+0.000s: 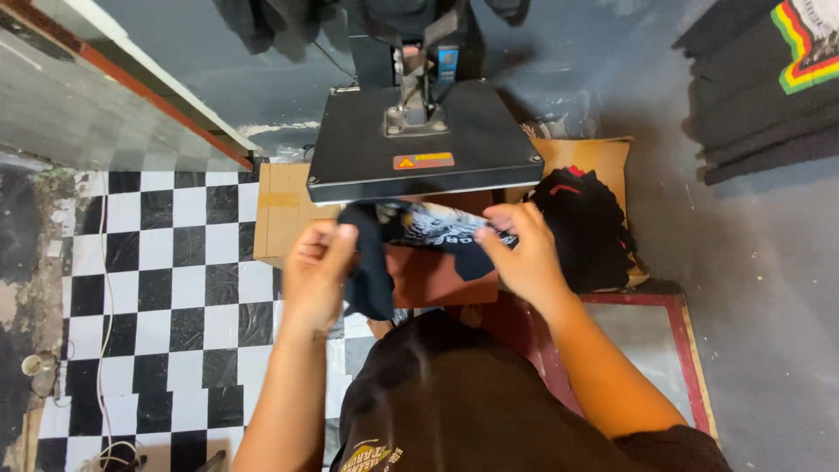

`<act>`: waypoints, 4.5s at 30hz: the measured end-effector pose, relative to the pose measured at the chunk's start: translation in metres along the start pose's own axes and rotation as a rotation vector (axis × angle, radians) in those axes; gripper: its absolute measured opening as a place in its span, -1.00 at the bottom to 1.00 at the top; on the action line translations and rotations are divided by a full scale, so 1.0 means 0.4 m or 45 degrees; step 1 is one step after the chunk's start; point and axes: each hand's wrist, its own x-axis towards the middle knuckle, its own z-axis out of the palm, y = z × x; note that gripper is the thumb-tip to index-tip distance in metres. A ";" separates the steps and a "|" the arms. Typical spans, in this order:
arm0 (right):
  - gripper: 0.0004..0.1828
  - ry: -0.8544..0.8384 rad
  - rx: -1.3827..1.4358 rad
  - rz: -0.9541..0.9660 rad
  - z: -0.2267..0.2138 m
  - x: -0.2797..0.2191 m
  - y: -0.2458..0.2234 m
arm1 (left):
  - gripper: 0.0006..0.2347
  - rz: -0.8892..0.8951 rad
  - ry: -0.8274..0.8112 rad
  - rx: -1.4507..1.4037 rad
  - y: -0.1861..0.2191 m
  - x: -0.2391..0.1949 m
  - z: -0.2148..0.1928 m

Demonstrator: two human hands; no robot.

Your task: Preparing and heat-pressing printed t-shirts.

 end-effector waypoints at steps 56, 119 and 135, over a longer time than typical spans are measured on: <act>-0.73 -0.324 1.560 0.801 -0.035 0.086 -0.046 | -0.81 0.306 0.245 0.710 0.040 0.015 -0.173; -0.90 -0.192 0.863 0.379 0.114 0.053 0.002 | -0.54 -0.185 -0.616 0.417 -0.128 -0.004 0.063; -0.46 -0.521 0.399 -0.474 0.021 0.100 -0.168 | -0.86 -0.264 -0.367 0.360 -0.046 -0.015 0.039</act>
